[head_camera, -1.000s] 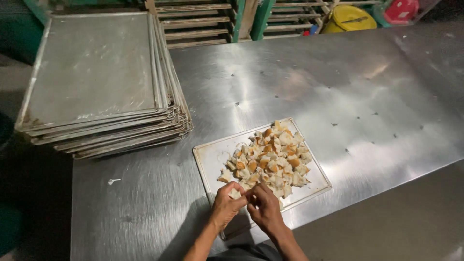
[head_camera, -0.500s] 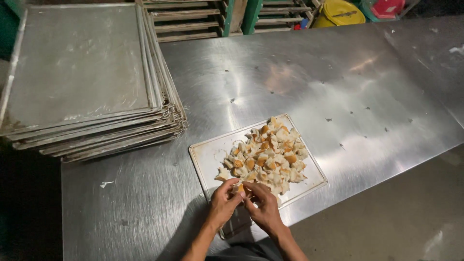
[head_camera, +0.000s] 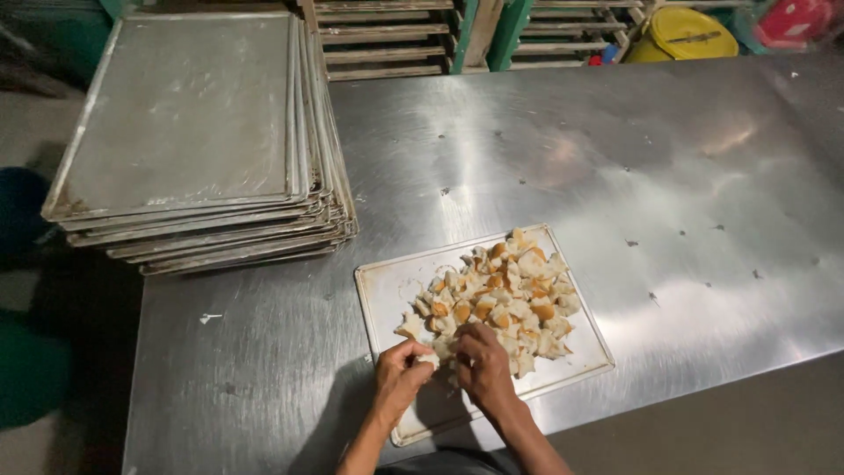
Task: Tearing whole bread rolls into small pieces on a metal tray.
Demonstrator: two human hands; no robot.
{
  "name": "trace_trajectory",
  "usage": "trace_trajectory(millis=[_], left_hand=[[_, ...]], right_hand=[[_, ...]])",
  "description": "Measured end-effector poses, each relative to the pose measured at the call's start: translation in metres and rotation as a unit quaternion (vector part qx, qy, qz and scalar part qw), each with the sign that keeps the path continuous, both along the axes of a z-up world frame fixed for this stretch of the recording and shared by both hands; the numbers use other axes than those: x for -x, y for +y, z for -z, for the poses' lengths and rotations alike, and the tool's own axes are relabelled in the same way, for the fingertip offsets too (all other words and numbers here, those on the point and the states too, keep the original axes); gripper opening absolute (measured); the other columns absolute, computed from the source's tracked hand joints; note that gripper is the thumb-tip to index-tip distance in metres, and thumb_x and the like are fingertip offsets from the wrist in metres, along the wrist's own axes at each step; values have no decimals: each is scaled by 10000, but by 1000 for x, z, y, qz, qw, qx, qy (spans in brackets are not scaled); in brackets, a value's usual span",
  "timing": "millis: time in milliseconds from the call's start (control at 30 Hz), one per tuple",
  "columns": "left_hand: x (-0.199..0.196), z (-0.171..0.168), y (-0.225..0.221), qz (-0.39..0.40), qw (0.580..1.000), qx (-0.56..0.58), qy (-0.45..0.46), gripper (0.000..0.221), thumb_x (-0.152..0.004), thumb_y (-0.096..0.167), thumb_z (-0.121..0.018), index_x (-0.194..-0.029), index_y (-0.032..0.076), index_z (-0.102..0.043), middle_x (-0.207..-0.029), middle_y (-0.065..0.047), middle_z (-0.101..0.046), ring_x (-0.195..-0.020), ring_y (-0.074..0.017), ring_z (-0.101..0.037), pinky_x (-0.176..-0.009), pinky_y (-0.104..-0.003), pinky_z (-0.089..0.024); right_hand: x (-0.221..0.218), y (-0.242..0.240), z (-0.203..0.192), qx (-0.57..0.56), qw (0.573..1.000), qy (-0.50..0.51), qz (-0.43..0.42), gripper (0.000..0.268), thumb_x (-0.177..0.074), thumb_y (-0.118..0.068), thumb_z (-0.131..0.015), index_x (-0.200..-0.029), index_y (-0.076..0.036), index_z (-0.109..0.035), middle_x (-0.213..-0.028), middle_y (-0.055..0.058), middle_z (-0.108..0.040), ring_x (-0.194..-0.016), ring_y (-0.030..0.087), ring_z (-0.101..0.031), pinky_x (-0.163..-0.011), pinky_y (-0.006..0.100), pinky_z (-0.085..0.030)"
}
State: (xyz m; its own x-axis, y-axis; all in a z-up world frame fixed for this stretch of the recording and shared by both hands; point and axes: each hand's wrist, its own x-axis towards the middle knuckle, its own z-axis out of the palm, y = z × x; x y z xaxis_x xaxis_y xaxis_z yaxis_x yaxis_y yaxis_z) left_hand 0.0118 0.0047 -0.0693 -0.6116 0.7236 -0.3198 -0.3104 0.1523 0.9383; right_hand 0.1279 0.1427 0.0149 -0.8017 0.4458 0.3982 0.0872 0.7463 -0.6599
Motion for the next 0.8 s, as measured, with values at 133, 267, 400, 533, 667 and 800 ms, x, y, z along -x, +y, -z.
trace_trajectory(millis=[133, 267, 400, 533, 667, 800], left_hand=[[-15, -27, 16, -50, 996, -39, 55, 290, -825, 78, -738, -1102, -3, -764, -927, -1, -600, -735, -88, -604, -609, -260, -494], [-30, -53, 38, -83, 994, -33, -56, 275, -838, 85, -711, -1107, 60, -660, -885, -16, -704, -688, -95, -604, -575, -262, -480], [-43, -45, 59, -96, 985, -90, -108, 155, -871, 67, -710, -1009, 10, -669, -844, -66, -718, -690, -118, -641, -607, -252, -503], [-55, -56, 76, -98, 986, -89, -106, 120, -877, 56, -716, -973, 12, -658, -778, -52, -698, -632, -104, -602, -554, -259, -468], [-67, -31, 83, -111, 990, -81, -44, 86, -843, -2, -708, -927, -9, -692, -773, -32, -675, -634, -86, -568, -569, -251, -448], [-82, -9, 80, -122, 991, 23, 55, 130, -803, 4, -747, -929, -17, -726, -751, -65, -627, -595, -103, -515, -514, -270, -394]], right_hand=[[-2, 24, -40, -82, 996, 18, 23, 253, -624, -1, -683, -859, -83, -726, -1165, 138, -687, -987, 370, -614, -819, 433, -534], [-16, 37, -31, -22, 999, 38, -14, 381, -662, 6, -640, -1025, -68, -730, -1205, 165, -668, -1065, 380, -627, -889, 456, -538], [-28, 48, -35, 109, 990, 17, -90, 410, -747, -19, -667, -1155, -33, -698, -1139, 158, -692, -1046, 334, -682, -877, 413, -569], [-37, 68, -28, 158, 982, 1, -104, 374, -773, -50, -711, -1146, -43, -690, -1052, 142, -673, -924, 291, -697, -798, 383, -579], [-47, 83, -16, 136, 981, 5, -142, 298, -728, -12, -721, -1024, -49, -709, -883, 119, -616, -801, 294, -656, -695, 389, -544], [-51, 100, -9, 56, 988, -39, -135, 173, -713, -26, -760, -866, -82, -700, -908, 114, -614, -740, 282, -670, -652, 391, -545]])
